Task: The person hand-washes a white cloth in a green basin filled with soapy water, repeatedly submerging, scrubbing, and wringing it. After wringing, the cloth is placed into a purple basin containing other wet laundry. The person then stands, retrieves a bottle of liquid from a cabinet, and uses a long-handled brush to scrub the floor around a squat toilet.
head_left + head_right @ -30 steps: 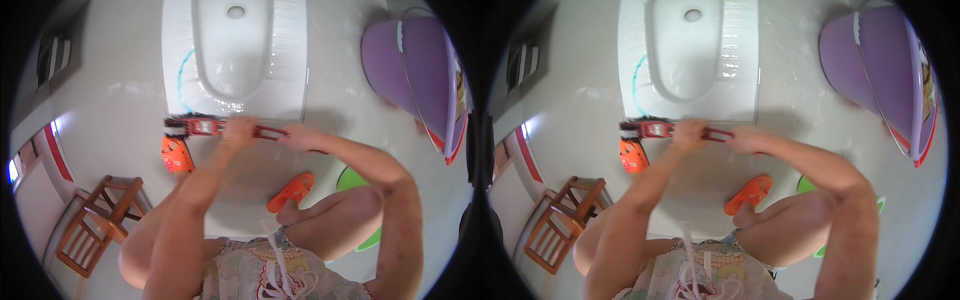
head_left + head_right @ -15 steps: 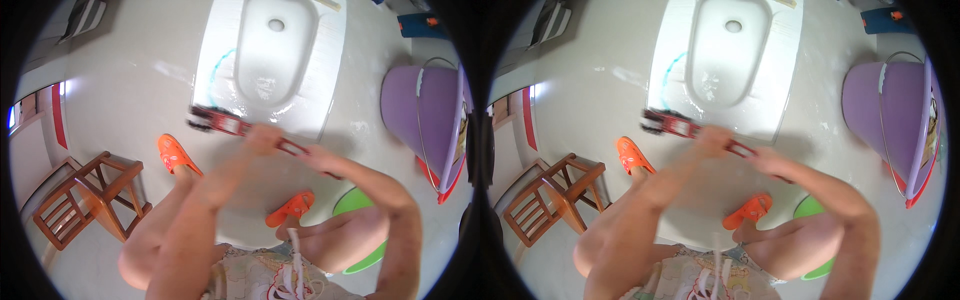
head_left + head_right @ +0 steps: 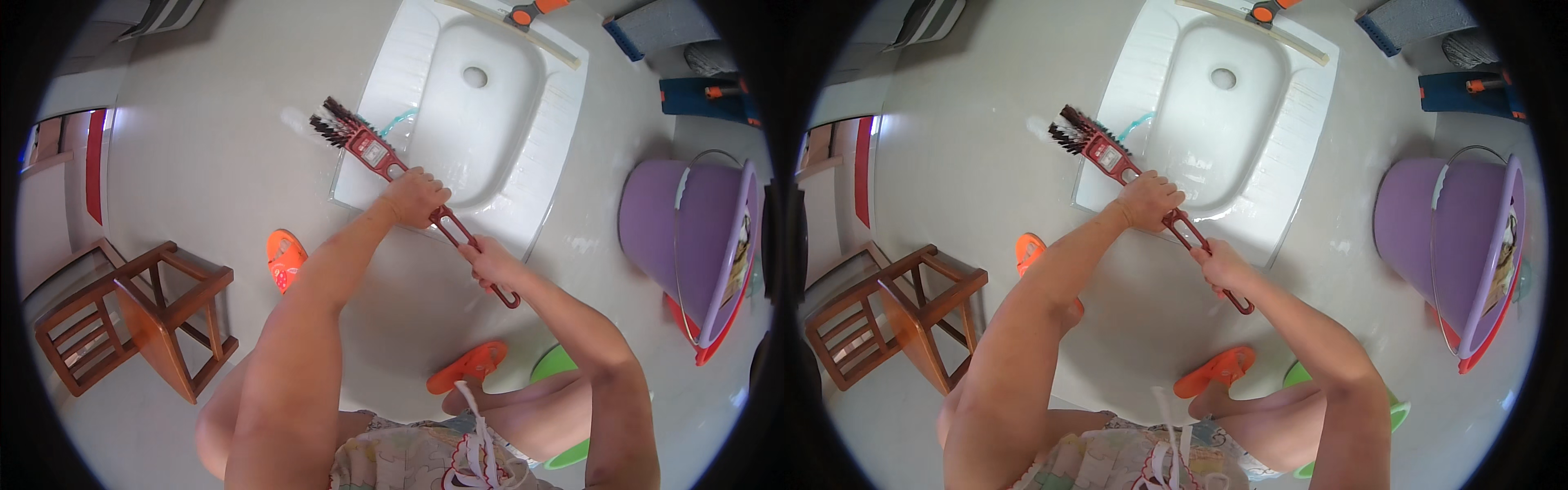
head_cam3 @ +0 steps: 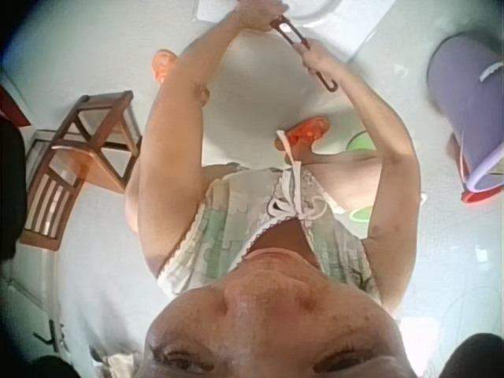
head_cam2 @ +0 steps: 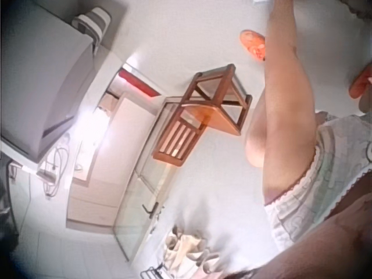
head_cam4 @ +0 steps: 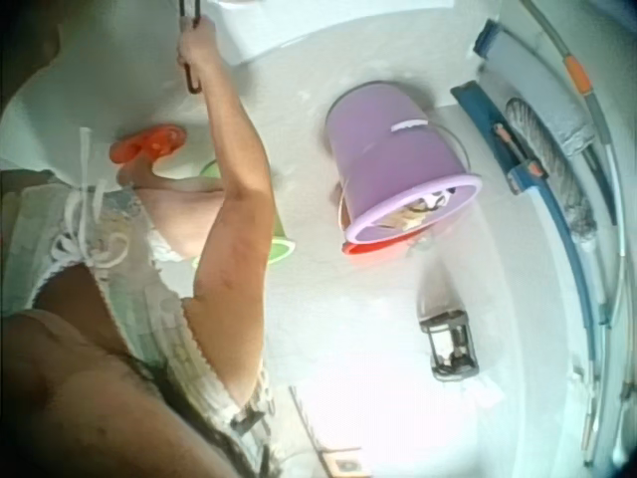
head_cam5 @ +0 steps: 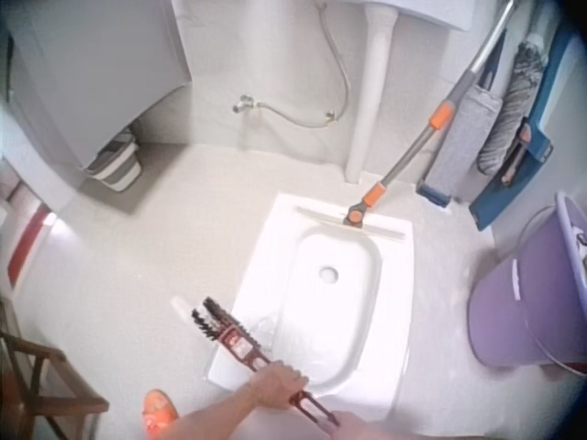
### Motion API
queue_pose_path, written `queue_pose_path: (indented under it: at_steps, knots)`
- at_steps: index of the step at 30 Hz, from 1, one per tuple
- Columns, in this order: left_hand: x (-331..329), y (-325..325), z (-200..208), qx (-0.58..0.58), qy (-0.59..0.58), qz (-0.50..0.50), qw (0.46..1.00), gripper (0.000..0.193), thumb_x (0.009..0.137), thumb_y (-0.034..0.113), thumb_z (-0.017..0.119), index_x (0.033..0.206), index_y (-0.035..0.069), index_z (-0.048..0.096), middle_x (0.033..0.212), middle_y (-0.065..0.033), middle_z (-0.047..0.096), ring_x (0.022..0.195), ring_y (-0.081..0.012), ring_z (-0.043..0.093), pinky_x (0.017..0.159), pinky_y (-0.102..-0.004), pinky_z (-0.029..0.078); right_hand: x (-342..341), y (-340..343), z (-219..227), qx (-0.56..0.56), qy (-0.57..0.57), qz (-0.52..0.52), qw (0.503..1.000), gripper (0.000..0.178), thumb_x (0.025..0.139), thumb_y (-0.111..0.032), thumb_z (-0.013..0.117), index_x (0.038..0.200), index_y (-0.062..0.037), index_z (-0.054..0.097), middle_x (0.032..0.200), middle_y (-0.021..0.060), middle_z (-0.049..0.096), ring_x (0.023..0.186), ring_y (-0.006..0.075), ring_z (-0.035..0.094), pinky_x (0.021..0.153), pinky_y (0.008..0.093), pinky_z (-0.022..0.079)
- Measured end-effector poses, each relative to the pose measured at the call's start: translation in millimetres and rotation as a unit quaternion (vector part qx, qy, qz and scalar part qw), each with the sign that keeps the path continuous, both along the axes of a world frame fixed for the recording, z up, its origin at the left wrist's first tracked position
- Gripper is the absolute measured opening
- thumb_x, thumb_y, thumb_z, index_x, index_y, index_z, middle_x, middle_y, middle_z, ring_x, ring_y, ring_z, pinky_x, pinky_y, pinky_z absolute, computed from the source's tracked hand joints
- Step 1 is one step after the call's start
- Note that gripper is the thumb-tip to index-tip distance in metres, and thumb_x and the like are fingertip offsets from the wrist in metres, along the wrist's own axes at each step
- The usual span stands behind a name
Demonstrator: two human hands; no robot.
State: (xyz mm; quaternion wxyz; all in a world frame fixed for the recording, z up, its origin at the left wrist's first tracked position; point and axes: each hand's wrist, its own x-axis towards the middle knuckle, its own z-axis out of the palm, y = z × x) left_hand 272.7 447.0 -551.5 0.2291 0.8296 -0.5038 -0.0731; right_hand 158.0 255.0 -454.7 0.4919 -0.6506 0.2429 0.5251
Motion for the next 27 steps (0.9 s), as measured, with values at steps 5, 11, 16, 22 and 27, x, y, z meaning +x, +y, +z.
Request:
queue_pose_path:
  at_steps: [5,11,16,22,27]
  knots:
    - [-126,-39,26,0.023,0.157,-0.019,0.987,0.022,0.064,0.029,0.068,0.070,0.011,0.055,0.065,-0.0064,0.056,0.068,-0.0275,0.060,0.064,-0.0430,0.045,-65,-39,50,-0.026,0.081,0.121,0.989,0.027,0.095,-0.028,0.042,0.090,-0.0027,0.050,0.054,0.0047,0.045,0.037,0.0163,0.046,0.036,0.0338,0.037]
    - [-53,-23,2,-0.027,0.137,-0.041,0.989,0.022,0.064,0.028,0.067,0.073,0.011,0.056,0.067,-0.0078,0.057,0.069,-0.0285,0.059,0.068,-0.0416,0.043,-16,-16,30,-0.009,0.059,0.046,0.997,0.026,0.096,-0.029,0.041,0.087,-0.0043,0.046,0.056,0.0048,0.046,0.039,0.0150,0.046,0.037,0.0329,0.039]
    - [-32,37,29,0.097,0.083,-0.064,0.990,0.023,0.067,0.028,0.067,0.078,0.010,0.058,0.072,-0.0085,0.059,0.076,-0.0283,0.060,0.073,-0.0431,0.044,-16,43,31,0.059,0.101,-0.022,0.993,0.024,0.097,-0.027,0.037,0.094,-0.0047,0.044,0.060,0.0045,0.048,0.040,0.0151,0.046,0.038,0.0326,0.039]
    - [-79,54,52,0.168,0.173,-0.136,0.961,0.028,0.065,0.031,0.069,0.083,0.012,0.059,0.086,-0.0076,0.062,0.087,-0.0285,0.060,0.082,-0.0419,0.044,-54,66,64,0.053,0.154,-0.034,0.986,0.020,0.096,-0.024,0.039,0.100,-0.0050,0.042,0.064,0.0054,0.048,0.045,0.0151,0.046,0.038,0.0313,0.039]
    - [-5,46,26,0.095,0.144,-0.137,0.975,0.018,0.065,0.021,0.068,0.079,0.013,0.060,0.080,-0.0073,0.062,0.084,-0.0278,0.061,0.073,-0.0397,0.046,-33,77,17,0.082,0.063,-0.136,0.985,0.020,0.095,-0.027,0.044,0.092,-0.0073,0.043,0.065,0.0033,0.048,0.048,0.0133,0.046,0.042,0.0284,0.041]
